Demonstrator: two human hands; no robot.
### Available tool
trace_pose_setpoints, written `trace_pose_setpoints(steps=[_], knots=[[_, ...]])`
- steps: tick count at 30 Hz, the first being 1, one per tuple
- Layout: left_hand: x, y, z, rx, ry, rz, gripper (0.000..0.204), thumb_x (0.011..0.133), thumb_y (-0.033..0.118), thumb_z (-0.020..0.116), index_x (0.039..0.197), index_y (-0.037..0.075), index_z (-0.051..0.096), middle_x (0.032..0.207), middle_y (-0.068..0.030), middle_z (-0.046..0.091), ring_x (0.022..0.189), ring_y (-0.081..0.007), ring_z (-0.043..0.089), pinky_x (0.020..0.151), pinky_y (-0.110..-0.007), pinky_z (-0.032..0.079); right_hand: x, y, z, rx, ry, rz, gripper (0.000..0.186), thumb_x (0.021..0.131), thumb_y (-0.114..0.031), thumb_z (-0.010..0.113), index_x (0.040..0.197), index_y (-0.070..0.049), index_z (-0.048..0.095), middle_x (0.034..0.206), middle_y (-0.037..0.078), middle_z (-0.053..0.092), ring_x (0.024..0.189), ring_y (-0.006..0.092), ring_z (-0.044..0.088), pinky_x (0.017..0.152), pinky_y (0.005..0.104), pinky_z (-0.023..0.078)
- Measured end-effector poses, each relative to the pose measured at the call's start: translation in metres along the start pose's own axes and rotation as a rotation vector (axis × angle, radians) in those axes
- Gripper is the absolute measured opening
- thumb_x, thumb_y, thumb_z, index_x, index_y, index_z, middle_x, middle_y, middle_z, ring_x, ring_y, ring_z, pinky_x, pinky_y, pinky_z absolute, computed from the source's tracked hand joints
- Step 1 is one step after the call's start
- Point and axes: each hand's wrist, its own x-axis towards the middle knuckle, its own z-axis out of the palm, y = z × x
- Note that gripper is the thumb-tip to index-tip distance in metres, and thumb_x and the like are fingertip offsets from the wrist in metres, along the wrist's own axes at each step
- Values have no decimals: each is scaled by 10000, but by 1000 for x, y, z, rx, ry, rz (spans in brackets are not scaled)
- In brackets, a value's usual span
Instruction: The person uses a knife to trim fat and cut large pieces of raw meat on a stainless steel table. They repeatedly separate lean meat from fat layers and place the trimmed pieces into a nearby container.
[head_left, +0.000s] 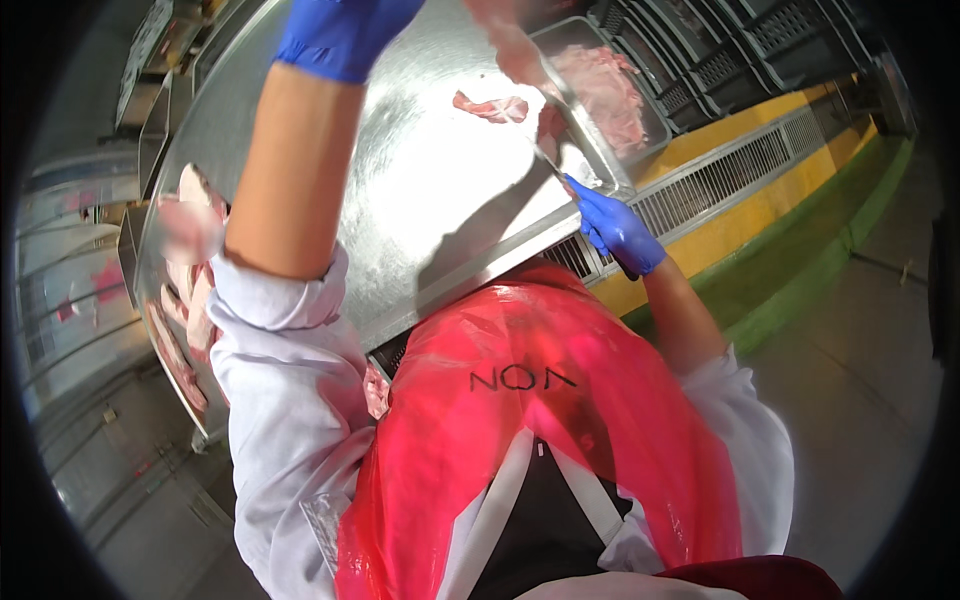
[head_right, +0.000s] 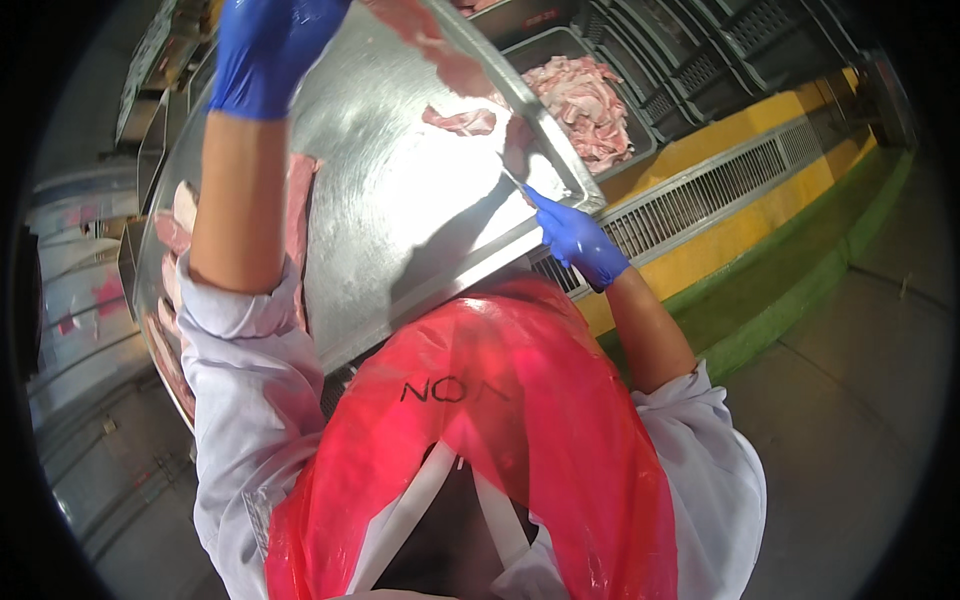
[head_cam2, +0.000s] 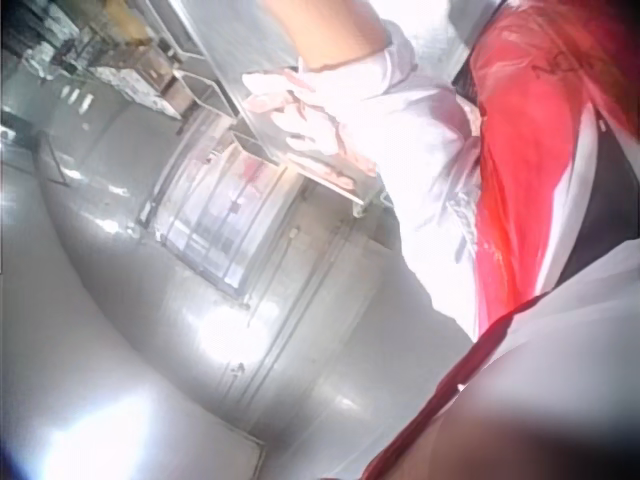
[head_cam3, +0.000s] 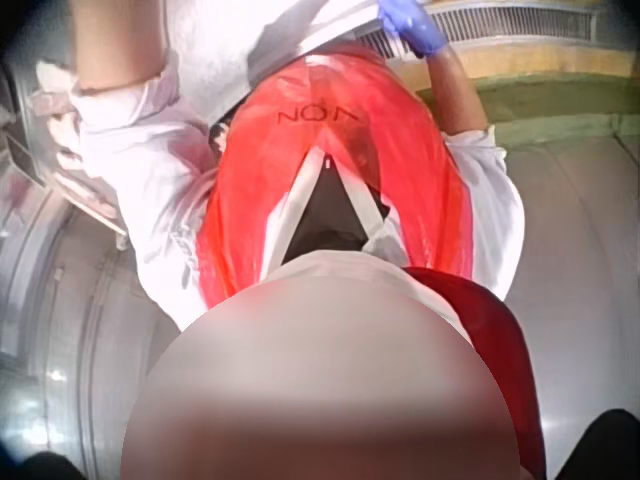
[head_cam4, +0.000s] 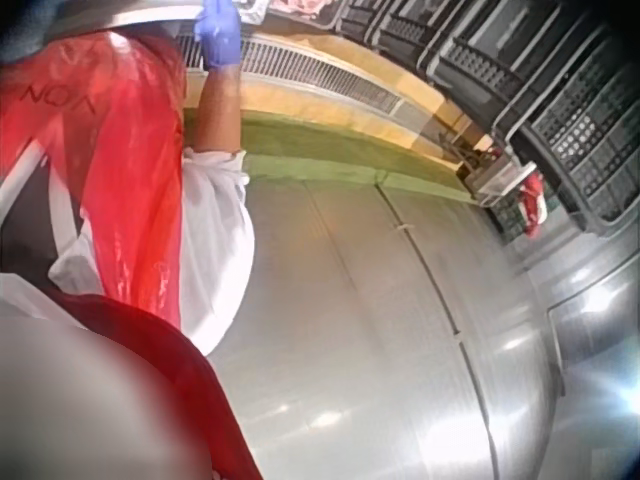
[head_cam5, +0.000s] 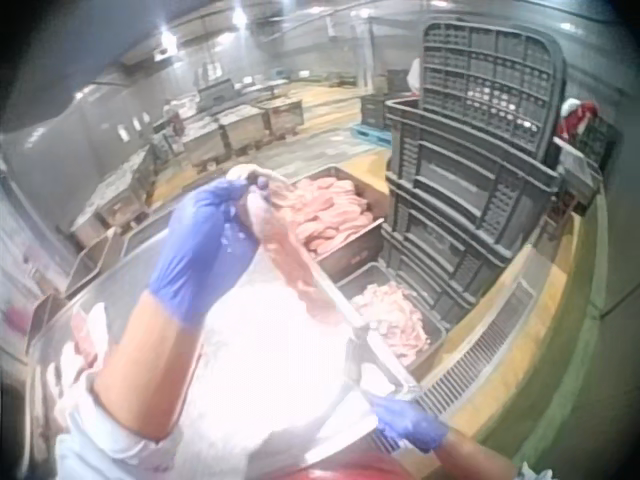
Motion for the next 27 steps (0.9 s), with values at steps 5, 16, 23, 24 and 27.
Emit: trace_pose_setpoints(steps=[5, 16, 23, 24, 27], knots=[[117, -119, -125, 339, -87, -249, 461, 1020, 320, 571, 1274, -64, 604, 1212, -167, 637, 1114, -270, 607, 993, -411, 473, -56, 36, -46, 126, 342, -16, 498, 1085, -239, 494, 1572, -157, 431, 774, -59, 460, 560, 29, 376, 484, 191, 334], [-121, -345, -154, 1733, -164, 355, 291, 770, 323, 728, 986, 133, 684, 1140, -121, 599, 1138, -342, 536, 1012, -521, 365, -125, 76, -80, 264, 706, -9, 478, 1099, -245, 485, 1567, -159, 440, 791, -55, 484, 555, 28, 361, 487, 183, 312], [-187, -191, -319, 1987, 84, -19, 214, 825, 272, 738, 968, 121, 686, 958, -102, 660, 975, -329, 613, 806, -452, 489, -64, 53, -71, -99, 514, 77, 515, 1088, -320, 482, 1562, -123, 444, 771, -49, 476, 546, 34, 385, 461, 202, 343], [-217, -166, -352, 1977, 190, -70, 227, 832, 278, 743, 972, 109, 686, 951, -118, 663, 956, -338, 620, 791, -454, 497, -52, 49, -67, -145, 422, 36, 521, 1091, -326, 487, 1566, -121, 435, 773, -43, 476, 539, 36, 383, 458, 201, 345], [-333, -96, -425, 1818, 475, 9, 278, 825, 265, 752, 994, 69, 652, 918, -158, 651, 863, -396, 631, 765, -475, 527, 2, 49, -57, -419, 212, -138, 521, 1093, -319, 497, 1566, -115, 419, 789, -16, 509, 533, 57, 423, 451, 218, 370]])
